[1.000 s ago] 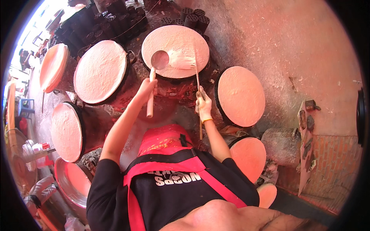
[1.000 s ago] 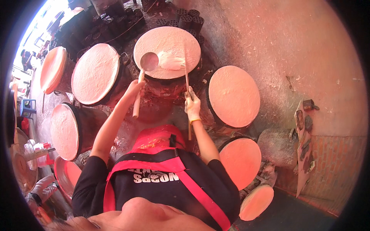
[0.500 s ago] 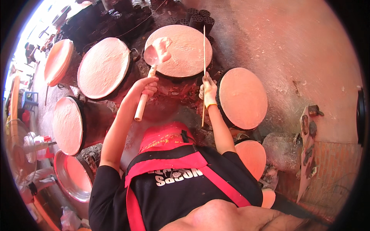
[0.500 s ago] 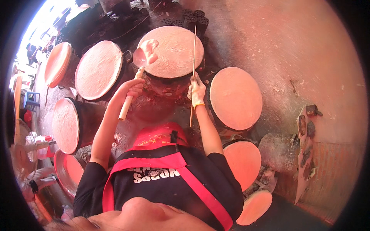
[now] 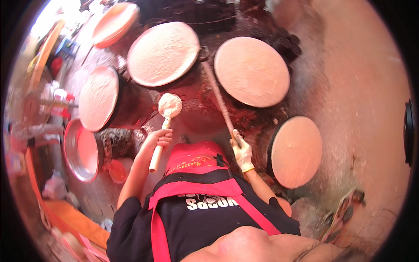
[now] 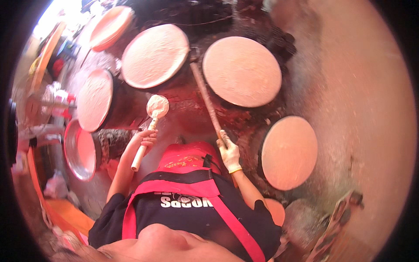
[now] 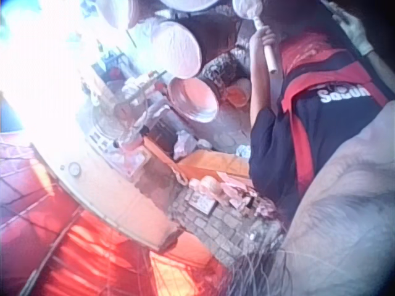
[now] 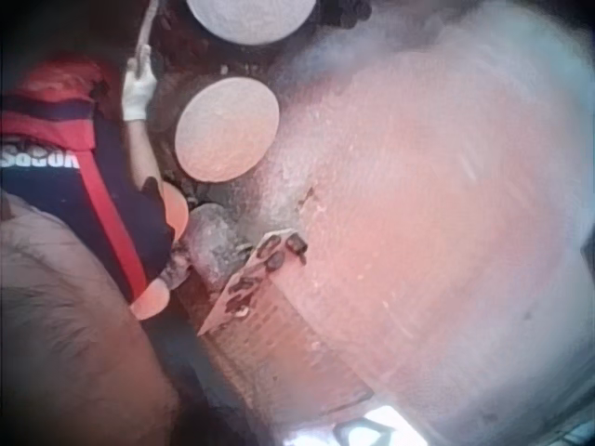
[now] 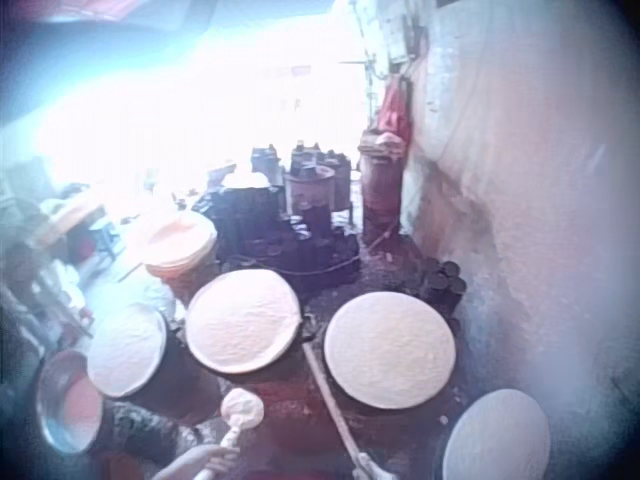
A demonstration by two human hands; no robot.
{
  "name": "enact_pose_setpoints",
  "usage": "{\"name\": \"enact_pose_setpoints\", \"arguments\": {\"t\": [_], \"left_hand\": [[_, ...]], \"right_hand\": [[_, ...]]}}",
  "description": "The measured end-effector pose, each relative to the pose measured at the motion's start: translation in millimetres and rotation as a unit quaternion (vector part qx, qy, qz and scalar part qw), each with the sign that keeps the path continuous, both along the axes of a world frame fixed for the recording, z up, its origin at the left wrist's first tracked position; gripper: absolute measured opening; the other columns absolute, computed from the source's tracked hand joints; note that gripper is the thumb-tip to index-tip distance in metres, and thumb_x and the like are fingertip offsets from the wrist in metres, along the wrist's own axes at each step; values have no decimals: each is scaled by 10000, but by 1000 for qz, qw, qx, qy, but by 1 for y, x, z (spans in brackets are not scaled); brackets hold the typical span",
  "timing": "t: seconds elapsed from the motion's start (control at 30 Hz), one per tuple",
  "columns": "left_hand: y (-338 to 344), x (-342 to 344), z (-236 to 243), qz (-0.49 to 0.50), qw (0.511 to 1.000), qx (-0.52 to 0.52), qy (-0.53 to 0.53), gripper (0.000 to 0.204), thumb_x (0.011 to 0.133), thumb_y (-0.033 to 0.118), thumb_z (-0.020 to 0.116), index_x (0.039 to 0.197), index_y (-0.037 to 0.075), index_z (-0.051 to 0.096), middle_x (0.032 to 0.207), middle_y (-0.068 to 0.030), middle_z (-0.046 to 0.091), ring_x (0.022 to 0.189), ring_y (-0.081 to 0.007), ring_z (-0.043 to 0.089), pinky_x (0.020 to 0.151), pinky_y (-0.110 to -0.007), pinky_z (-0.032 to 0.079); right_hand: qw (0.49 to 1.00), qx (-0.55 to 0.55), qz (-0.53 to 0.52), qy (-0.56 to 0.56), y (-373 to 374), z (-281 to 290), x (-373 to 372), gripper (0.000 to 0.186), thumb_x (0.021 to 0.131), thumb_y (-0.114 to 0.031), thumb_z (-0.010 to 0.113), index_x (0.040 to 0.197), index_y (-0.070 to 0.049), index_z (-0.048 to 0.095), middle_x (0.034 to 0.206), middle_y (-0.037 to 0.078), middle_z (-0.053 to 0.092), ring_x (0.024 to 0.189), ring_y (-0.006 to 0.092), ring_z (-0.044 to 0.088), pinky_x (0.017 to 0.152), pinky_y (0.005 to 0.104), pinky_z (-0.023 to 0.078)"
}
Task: The person prepares wrappers by spreading batter onto hot circular surfaces and removing the cooked wrappers using a stick.
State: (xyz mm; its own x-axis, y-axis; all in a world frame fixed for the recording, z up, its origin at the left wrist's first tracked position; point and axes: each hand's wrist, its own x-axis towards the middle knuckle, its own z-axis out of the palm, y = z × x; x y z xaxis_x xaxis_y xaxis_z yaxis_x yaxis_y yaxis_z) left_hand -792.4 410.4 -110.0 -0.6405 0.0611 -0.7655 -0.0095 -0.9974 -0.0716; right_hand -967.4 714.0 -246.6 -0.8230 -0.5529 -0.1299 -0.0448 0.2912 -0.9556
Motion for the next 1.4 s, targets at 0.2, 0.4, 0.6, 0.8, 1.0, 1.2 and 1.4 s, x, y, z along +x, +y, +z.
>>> {"name": "enact_pose_setpoints", "arguments": {"t": [0.2, 0.4, 0.6, 0.8, 1.0, 1.2, 1.4], "left_hand": [[-5, 69, 12, 160, 984, -70, -18, 80, 926, 28, 481, 958, 4, 412, 684, 2, 379, 481, -34, 347, 338, -150, 283], [-53, 116, 30, 229, 949, -216, -28, 171, 937, 32, 445, 1094, -32, 422, 728, -17, 393, 494, -37, 342, 352, -147, 285], [-141, 140, 42, 250, 938, -240, -26, 186, 934, 38, 445, 1107, -31, 432, 745, -21, 388, 506, -33, 336, 361, -141, 284], [-224, 137, 48, 233, 947, -221, -15, 182, 947, 57, 447, 1109, -23, 423, 746, -17, 380, 508, -29, 341, 360, -134, 286], [-268, 133, 46, 246, 953, -174, 4, 176, 950, 54, 444, 1101, -24, 400, 734, -22, 385, 502, -32, 353, 351, -139, 294], [-276, 125, 64, 295, 945, -142, 22, 175, 945, 53, 456, 1083, -37, 399, 734, -20, 392, 513, -26, 356, 362, -144, 291], [-286, 144, 60, 334, 932, -135, 49, 191, 946, 54, 443, 1108, -39, 400, 747, -31, 407, 519, -43, 365, 369, -149, 301]], "right_hand": [[986, -65, 145, -56, -166, 21, -75, 272, 859, -231, 631, 987, 10, 641, 913, 127, 680, 825, 195, 639, 745, 324, 488], [923, 206, 94, 310, -386, 75, -225, 391, 871, -473, 492, 983, -144, 672, 951, 156, 664, 931, 364, 618, 785, 433, 478], [901, 352, 79, 242, -524, 48, -303, 617, 802, -683, 481, 1090, -171, 670, 1067, 140, 658, 1033, 331, 608, 869, 407, 469], [916, 278, 108, 268, -549, 59, -278, 429, 752, -473, 654, 1001, -126, 701, 922, 151, 681, 905, 318, 649, 780, 391, 491], [919, 94, 176, 340, -583, 197, -231, 277, 799, -343, 656, 854, -79, 718, 738, 140, 668, 654, 181, 643, 642, 329, 476], [803, 85, 151, 570, -700, 356, -189, 330, 834, -400, 621, 757, -82, 662, 647, 88, 642, 630, 249, 637, 558, 378, 459], [517, -168, 129, 830, -823, 313, -126, 161, 830, -269, 553, 728, -145, 569, 607, 30, 555, 516, 221, 573, 436, 339, 442]]}}
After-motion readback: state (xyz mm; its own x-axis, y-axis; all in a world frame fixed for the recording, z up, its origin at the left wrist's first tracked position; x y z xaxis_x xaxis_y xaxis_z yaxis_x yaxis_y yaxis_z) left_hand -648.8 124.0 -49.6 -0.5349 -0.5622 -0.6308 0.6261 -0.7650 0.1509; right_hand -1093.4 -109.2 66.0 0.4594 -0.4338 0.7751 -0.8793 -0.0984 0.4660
